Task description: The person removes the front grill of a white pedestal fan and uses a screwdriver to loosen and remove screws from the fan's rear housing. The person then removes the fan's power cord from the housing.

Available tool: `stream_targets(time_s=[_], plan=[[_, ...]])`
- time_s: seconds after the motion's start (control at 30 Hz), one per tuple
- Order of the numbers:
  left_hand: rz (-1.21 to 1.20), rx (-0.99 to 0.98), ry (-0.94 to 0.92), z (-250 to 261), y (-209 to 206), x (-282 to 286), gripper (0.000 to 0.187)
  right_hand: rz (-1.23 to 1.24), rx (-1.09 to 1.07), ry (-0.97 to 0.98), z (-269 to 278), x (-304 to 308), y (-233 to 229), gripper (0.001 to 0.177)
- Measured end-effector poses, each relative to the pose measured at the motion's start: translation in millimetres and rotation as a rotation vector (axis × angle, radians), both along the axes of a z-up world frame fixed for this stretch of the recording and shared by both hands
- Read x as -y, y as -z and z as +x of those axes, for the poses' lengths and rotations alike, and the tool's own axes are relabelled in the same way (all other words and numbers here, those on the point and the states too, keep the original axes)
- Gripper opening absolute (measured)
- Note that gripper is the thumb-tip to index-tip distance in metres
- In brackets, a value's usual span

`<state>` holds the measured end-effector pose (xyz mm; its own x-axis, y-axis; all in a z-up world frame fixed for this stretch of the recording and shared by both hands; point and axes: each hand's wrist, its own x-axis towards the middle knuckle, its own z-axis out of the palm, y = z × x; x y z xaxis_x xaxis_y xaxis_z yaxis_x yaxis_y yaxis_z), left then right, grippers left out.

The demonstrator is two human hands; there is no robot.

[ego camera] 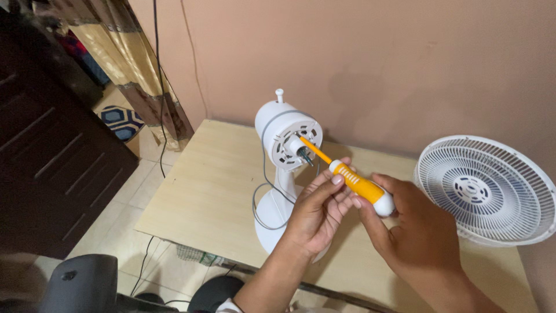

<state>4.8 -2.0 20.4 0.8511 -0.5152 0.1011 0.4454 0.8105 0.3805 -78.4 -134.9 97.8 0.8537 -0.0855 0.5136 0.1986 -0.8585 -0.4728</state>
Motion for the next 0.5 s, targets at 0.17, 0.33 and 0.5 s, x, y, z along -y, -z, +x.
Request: stream_targets(time_s=[0.17, 0.33, 0.5], plan=[[0.167, 0.046, -0.005, 9.0, 32.4, -11.0, 0.036, -0.065, 0.135, -0.054, 1.7, -0.8, 1.6, 0.043], [0.716, 0.227, -0.138, 40.3, 152.5, -6.5, 0.035, -0.051, 0.236, -0.175, 5.7, 2.7, 5.2, 0.048], [1.114, 0.2, -0.255, 44.3, 275.2, 9.0, 0.033, 0.016, 0.198, -0.223, 14.9, 5.4, 14.3, 0.047]])
